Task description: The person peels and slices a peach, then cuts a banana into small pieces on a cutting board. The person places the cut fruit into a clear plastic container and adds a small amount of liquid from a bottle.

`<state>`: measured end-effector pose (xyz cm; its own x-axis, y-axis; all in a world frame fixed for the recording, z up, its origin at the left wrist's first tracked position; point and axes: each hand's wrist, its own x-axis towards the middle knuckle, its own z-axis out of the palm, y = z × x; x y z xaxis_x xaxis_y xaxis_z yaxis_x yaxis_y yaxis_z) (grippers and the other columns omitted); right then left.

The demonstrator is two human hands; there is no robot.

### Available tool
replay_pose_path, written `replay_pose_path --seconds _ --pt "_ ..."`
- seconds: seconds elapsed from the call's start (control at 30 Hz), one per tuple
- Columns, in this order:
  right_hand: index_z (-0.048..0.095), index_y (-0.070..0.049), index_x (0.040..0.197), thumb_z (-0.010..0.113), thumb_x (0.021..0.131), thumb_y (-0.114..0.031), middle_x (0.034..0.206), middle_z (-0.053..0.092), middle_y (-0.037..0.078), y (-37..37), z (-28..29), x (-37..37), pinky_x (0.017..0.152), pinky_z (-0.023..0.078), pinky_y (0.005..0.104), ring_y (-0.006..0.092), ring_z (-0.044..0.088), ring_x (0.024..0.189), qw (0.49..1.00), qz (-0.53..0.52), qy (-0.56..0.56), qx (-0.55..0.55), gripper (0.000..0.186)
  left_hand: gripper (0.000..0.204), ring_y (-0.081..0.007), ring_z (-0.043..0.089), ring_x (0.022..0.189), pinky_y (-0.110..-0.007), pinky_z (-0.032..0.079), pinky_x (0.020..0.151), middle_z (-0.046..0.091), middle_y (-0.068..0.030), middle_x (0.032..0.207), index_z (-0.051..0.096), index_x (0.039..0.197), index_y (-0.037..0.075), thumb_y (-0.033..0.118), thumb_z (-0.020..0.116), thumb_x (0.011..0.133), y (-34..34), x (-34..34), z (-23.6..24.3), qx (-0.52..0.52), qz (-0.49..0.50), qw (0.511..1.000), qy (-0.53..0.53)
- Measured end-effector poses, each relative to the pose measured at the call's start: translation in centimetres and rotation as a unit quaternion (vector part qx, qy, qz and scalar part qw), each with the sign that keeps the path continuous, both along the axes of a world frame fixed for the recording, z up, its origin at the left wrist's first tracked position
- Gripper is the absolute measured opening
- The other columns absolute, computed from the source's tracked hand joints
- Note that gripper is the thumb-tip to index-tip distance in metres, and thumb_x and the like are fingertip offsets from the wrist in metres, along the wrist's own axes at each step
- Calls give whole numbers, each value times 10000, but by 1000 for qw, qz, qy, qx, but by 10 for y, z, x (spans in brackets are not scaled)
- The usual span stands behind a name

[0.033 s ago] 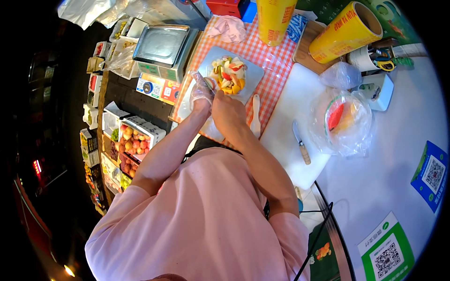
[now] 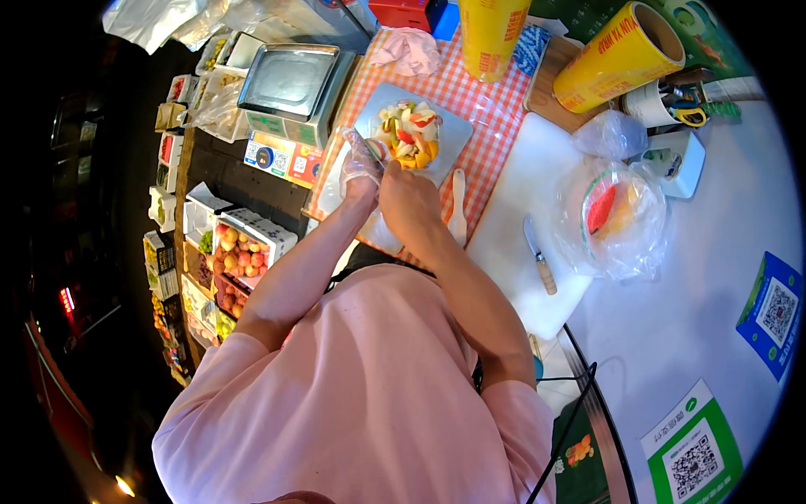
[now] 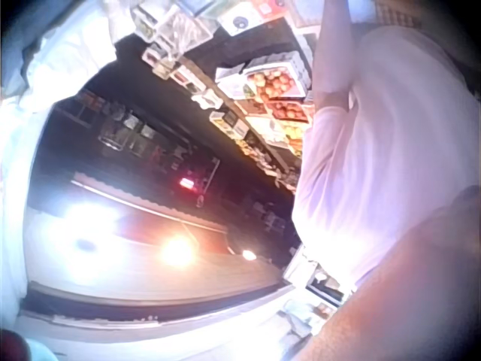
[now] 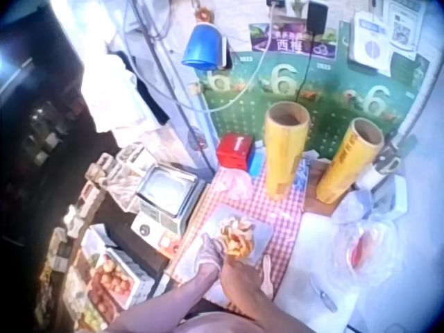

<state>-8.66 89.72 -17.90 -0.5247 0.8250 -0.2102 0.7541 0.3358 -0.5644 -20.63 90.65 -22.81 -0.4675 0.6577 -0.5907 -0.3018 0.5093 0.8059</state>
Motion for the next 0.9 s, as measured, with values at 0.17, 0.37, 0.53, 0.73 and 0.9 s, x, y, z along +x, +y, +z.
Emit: replay_pose_path --seconds 0.17,0.37,0.53,0.73,0.9 --pt "601 32 970 617 841 -33 791 710 233 14 -16 4 646 583 439 363 728 737 1000 -11 18 22 146 648 -192 620 973 -363 483 902 675 -120 1109 617 1204 -14 504 244 1095 -5 14 12 86 -34 996 -1" --pt "605 26 925 536 972 -164 736 679 239 19 -29 10 610 552 483 394 691 679 993 -92 67 31 208 564 -177 622 842 -327 506 783 669 -95 950 639 1068 -7 492 376 1078 3 -19 -16 81 -35 994 -57" --pt "605 14 922 469 1043 -264 738 671 234 20 -39 19 596 531 501 414 666 654 980 -169 105 12 332 450 -149 517 651 -274 454 640 619 -78 805 637 930 15 421 493 1061 -3 -24 -15 96 3 990 -104" --pt "567 -17 901 511 1024 -259 754 673 193 -5 -29 20 585 553 463 377 681 656 986 -108 117 43 277 363 -175 559 782 -289 481 698 630 -97 916 639 961 30 334 477 1078 -7 -28 -9 113 78 965 -221" --pt "558 -42 902 556 990 -218 771 661 134 -20 -18 9 522 565 415 314 690 615 988 -39 89 123 197 310 -241 609 927 -375 523 833 632 -114 1011 618 1023 38 321 498 1065 -7 -15 10 87 109 962 -233"
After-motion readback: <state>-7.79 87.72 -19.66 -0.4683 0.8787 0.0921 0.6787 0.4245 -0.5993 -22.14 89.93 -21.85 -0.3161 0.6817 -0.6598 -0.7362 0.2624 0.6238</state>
